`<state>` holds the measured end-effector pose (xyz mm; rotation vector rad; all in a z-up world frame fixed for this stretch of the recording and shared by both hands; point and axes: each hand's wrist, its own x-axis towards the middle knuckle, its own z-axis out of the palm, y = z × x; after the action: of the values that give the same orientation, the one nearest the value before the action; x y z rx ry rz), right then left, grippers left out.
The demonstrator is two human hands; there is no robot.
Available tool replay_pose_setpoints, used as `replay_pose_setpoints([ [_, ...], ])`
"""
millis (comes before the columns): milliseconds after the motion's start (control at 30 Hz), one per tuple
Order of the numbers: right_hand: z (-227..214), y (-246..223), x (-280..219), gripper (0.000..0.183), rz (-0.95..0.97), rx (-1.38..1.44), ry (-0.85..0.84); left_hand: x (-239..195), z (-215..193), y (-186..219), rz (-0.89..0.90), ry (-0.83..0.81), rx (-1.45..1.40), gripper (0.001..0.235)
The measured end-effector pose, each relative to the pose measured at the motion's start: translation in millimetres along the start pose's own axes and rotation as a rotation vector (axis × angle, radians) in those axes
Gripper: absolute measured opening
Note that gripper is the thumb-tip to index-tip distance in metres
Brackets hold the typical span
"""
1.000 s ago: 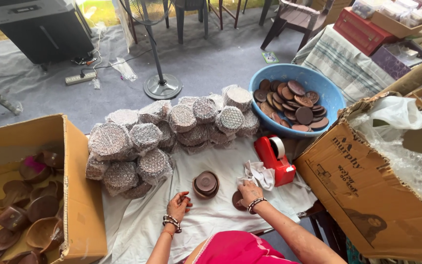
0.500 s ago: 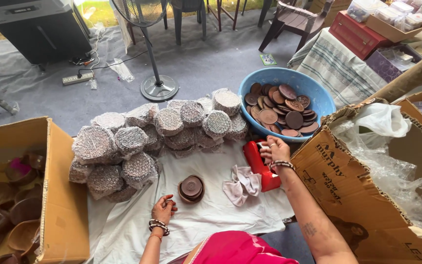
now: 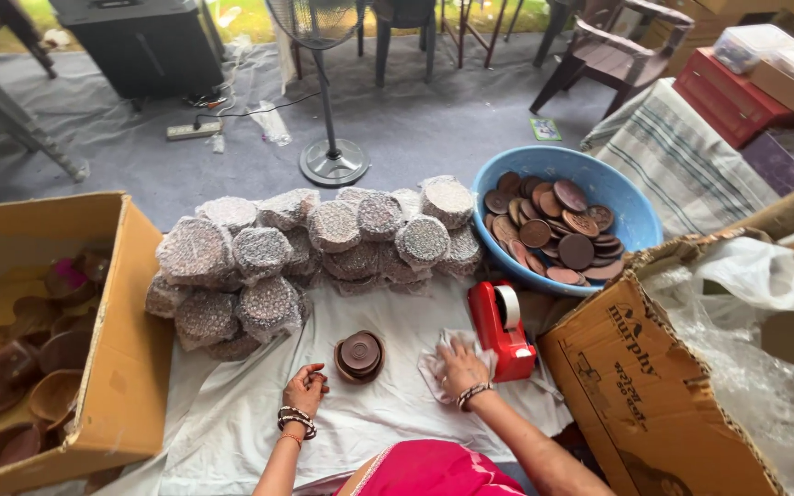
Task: The person wipes a small wooden bowl with a white cloth, then places it on the floor. They pick up several small wooden coasters from a blue basin and stack them on top of the bowl. Finally, they wrap the stacked items in a sheet of bubble wrap.
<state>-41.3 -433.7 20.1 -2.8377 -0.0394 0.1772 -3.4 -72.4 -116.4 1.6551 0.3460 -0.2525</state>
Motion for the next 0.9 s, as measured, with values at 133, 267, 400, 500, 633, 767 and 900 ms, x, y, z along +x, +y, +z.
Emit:
replay_pose_setpoints([
  [133,16.0,2.8,-10.0,0.031,-0.019,-0.076,-0.013,-25.8,7.2,19.2,0.038,0.087,0.112,0.024],
  [267,24.4,16.3,5.3,0.029,-0.062,0.153,0.001,-47.6,15.6,35.6,0.124,0.205,0.313,0.022],
  [400,-7.4,-8.7,21.1,0.036,-0.091,0.446,0.265,-66.1,20.2,55.6,0.196,0.234,0.402,0.019],
  [500,-10.8,-15.5,27.4,0.043,0.013,0.250,0.059,-87.3,29.0,68.5,0.252,0.250,0.570,0.020],
  [633,3.8,-13.0,16.0,0.072,-0.131,-0.138,-0.132,-100.2,38.5,52.7,0.369,0.228,0.836,0.025],
  [767,20.1,1.2,13.8,0.067,-0.202,-0.146,-0.081,-112.3,49.1,31.9,0.381,0.093,1.075,0.041],
  [900,18.8,1.8,12.6,0.058,-0.221,-0.139,-0.048,-111.9,53.6,9.8,0.396,0.078,1.207,0.052],
])
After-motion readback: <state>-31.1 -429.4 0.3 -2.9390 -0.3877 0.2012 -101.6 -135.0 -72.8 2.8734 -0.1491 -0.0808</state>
